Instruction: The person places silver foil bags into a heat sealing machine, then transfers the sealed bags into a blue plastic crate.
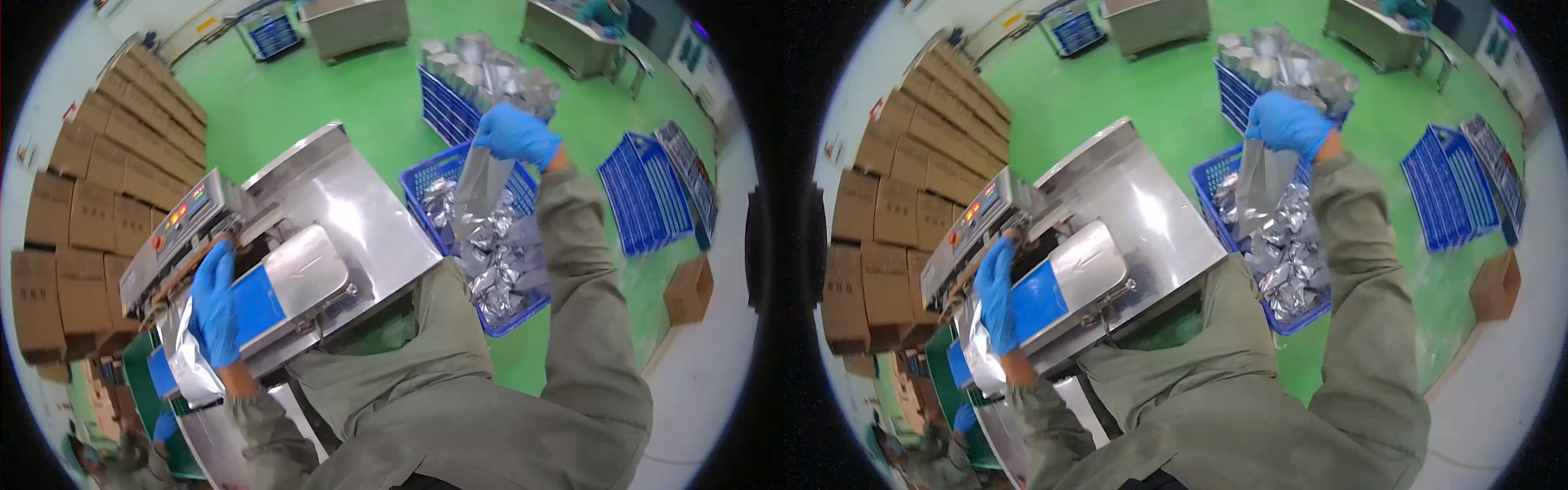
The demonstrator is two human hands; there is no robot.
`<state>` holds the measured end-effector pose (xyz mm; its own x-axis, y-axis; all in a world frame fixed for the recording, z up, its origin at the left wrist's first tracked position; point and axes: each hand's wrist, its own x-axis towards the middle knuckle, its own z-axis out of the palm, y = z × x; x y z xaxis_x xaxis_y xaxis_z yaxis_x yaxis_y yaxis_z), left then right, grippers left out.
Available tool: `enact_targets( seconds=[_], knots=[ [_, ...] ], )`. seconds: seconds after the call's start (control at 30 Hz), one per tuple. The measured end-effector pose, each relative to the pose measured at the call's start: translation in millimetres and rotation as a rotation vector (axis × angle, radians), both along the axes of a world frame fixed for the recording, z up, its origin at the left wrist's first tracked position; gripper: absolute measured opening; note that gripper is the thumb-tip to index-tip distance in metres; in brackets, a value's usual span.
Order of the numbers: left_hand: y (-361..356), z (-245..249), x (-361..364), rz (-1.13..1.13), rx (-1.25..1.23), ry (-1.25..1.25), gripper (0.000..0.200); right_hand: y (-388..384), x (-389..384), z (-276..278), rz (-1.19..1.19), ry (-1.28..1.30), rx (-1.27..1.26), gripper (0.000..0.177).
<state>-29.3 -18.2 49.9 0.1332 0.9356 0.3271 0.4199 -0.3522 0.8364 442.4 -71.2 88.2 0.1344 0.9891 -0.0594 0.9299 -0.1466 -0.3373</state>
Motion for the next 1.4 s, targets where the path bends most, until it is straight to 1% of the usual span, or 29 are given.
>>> enact_targets(
  seconds=[0.13,0.2,0.27,0.3,0.33,0.4,0.47,0.5,0.53,0.57,0.6,0.63,0.67,0.7,0.73,0.8,0.87,0.9,0.93,0.97,1.0,1.03,1.07,1.1,1.13,1.2,1.33,1.37,1.4],
  knots=[
    [7.1,22.5,48.3,-0.238,0.000,-0.053,0.037,-5.0,-57.6,99.4,0.119,0.103,0.162,0.021],
    [29.8,13.7,54.9,-0.308,0.155,-0.057,0.042,4.4,-83.1,115.5,0.148,0.141,0.201,0.021],
    [39.7,18.5,54.2,-0.234,0.180,-0.232,0.045,22.7,-103.6,115.8,0.314,0.141,0.319,0.024],
    [39.0,16.6,51.5,-0.204,0.192,-0.233,0.045,25.5,-125.9,115.3,0.361,0.028,0.381,0.020],
    [39.1,13.1,49.4,-0.086,0.348,-0.219,0.042,28.3,-147.2,111.4,0.389,0.029,0.387,0.020],
    [39.5,-7.8,32.0,0.052,0.508,-0.193,0.040,33.1,-182.5,94.1,0.421,0.357,0.271,0.014],
    [33.0,-37.2,13.0,0.307,0.350,-0.359,0.030,46.9,-196.4,51.8,0.625,0.329,0.479,0.015],
    [27.6,-37.3,8.7,0.317,0.366,-0.356,0.030,46.3,-211.1,39.4,0.629,0.585,0.566,0.019],
    [21.3,-39.0,7.5,0.245,0.368,-0.479,0.024,41.9,-224.6,29.5,0.640,0.589,0.572,0.019],
    [18.5,-40.2,6.1,0.169,0.363,-0.604,0.017,35.9,-235.5,20.1,0.498,0.909,0.602,0.019],
    [17.5,-37.5,3.4,0.171,0.364,-0.606,0.017,36.9,-236.5,5.2,0.417,1.063,0.603,0.019],
    [15.6,-33.8,0.4,0.184,0.424,-0.445,0.016,38.1,-237.4,-9.7,0.334,1.219,0.616,0.020],
    [15.1,-31.0,-2.7,0.192,0.485,-0.280,0.016,48.3,-231.1,-37.0,0.406,0.897,0.542,0.020],
    [14.6,-33.9,-6.5,0.185,0.483,-0.276,0.016,52.0,-226.2,-56.4,0.462,0.579,0.460,0.020],
    [15.0,-39.4,-11.2,0.243,0.442,-0.344,0.014,49.0,-224.3,-64.0,0.456,0.582,0.463,0.020],
    [22.6,-40.7,-14.3,0.303,0.418,-0.414,0.013,51.7,-222.9,-69.3,0.313,0.863,0.494,0.023],
    [24.4,-43.9,-14.7,0.171,0.254,-0.633,0.013,53.9,-227.8,-68.8,0.298,0.857,0.433,0.027],
    [6.8,-9.9,0.6,0.103,0.313,-0.671,0.022,53.8,-238.4,-60.0,0.326,0.890,0.382,0.029],
    [20.1,-23.8,-4.9,0.105,0.308,-0.672,0.022,54.6,-247.3,-55.3,0.350,0.923,0.328,0.031],
    [42.4,-49.5,-17.2,0.044,0.114,-0.413,0.025,58.4,-252.5,-55.2,0.388,0.820,0.518,0.037],
    [44.8,-42.2,-20.4,-0.019,-0.069,-0.152,0.029,65.0,-248.4,-61.7,0.387,0.821,0.521,0.037],
    [37.4,-40.0,-19.5,0.022,-0.142,-0.350,0.031,75.9,-241.5,-73.8,0.318,0.806,0.509,0.041],
    [38.4,-45.3,-18.7,0.020,-0.142,-0.346,0.031,83.3,-238.5,-85.4,0.245,0.793,0.490,0.046],
    [41.8,-58.8,-19.1,-0.040,-0.244,-0.656,0.030,86.6,-240.7,-92.8,0.278,0.947,0.435,0.047],
    [47.8,-74.0,-18.6,-0.099,-0.341,-0.969,0.030,91.5,-241.8,-100.9,0.280,0.947,0.431,0.047],
    [65.5,-99.0,-13.7,-0.042,-0.393,-1.039,0.028,96.6,-248.8,-110.4,0.204,1.027,0.468,0.047],
    [64.7,-119.1,-20.2,-0.064,-0.679,-0.941,0.031,74.5,-239.3,-99.5,0.063,0.919,0.191,0.044],
    [72.4,-145.4,-23.5,-0.058,-0.678,-0.873,0.031,90.2,-213.4,-158.7,0.390,0.580,0.551,0.038],
    [74.8,-161.8,-26.0,-0.056,-0.679,-0.800,0.031,85.4,-217.0,-161.4,0.392,0.583,0.549,0.038]
  ],
)
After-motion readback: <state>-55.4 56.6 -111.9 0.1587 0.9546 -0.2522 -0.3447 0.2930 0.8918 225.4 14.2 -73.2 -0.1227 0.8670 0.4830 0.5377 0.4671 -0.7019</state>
